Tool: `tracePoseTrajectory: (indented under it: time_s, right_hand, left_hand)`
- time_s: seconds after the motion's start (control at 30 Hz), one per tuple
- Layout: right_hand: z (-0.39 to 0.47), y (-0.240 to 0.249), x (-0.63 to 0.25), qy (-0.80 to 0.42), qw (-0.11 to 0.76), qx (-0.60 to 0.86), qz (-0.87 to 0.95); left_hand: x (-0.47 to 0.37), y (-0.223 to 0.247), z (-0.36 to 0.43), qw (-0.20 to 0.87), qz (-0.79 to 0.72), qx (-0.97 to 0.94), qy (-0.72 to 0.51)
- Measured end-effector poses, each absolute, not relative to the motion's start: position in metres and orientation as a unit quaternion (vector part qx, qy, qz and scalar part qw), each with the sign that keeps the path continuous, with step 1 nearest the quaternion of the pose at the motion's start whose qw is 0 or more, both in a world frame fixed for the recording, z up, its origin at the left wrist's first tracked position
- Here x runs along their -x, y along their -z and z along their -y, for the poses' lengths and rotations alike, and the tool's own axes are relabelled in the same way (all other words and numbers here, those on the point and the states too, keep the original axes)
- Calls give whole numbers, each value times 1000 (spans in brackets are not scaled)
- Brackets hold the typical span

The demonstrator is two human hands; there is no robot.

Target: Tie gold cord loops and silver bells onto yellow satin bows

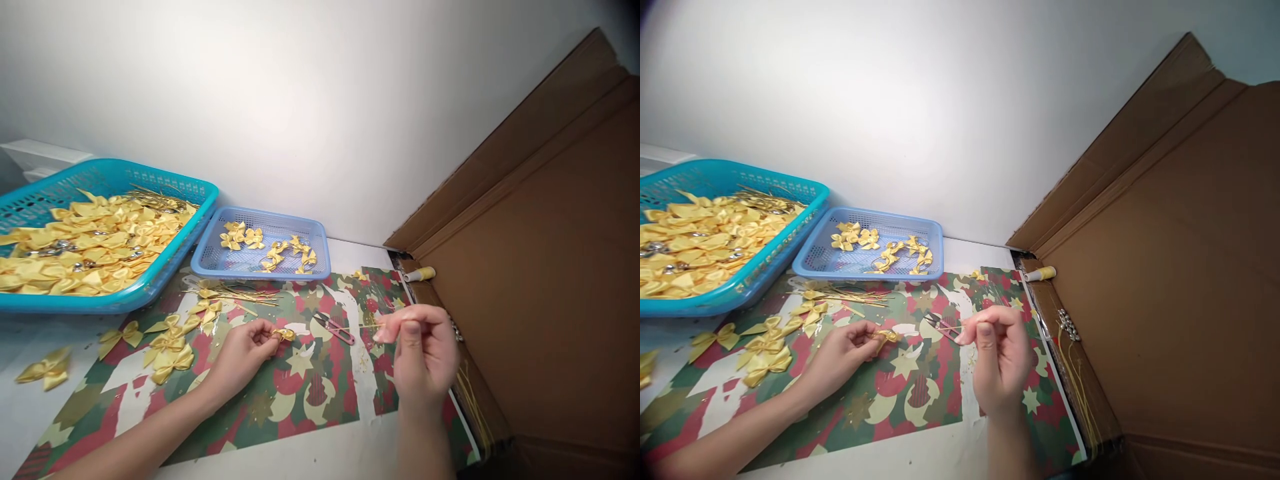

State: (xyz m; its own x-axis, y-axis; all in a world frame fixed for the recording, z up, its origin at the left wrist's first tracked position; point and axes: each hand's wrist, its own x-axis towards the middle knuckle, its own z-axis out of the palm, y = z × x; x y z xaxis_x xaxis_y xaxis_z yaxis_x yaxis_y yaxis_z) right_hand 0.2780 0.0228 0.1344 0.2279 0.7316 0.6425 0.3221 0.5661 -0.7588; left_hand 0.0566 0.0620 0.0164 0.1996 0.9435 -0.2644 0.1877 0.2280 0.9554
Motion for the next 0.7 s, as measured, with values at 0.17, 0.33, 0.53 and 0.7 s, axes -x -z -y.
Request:
tracePoseTrajectory:
  time_s: [0.17,0.33,0.53,0.7]
  right_hand:
    - [-32,-145,-288,-139,670,420,596]
    - [-36,-146,-291,-128,660,429,603]
    - [-39,-148,-290,-116,653,431,611]
    - [-42,-156,-288,-129,642,423,626]
  left_hand:
    - [-56,-12,-62,565,-539,-532,-328]
    - [-56,-13,-63,555,-543,-536,-330]
    - [-57,-19,-63,552,-548,-536,-326]
    - [-57,-20,-63,557,-549,-530,-329]
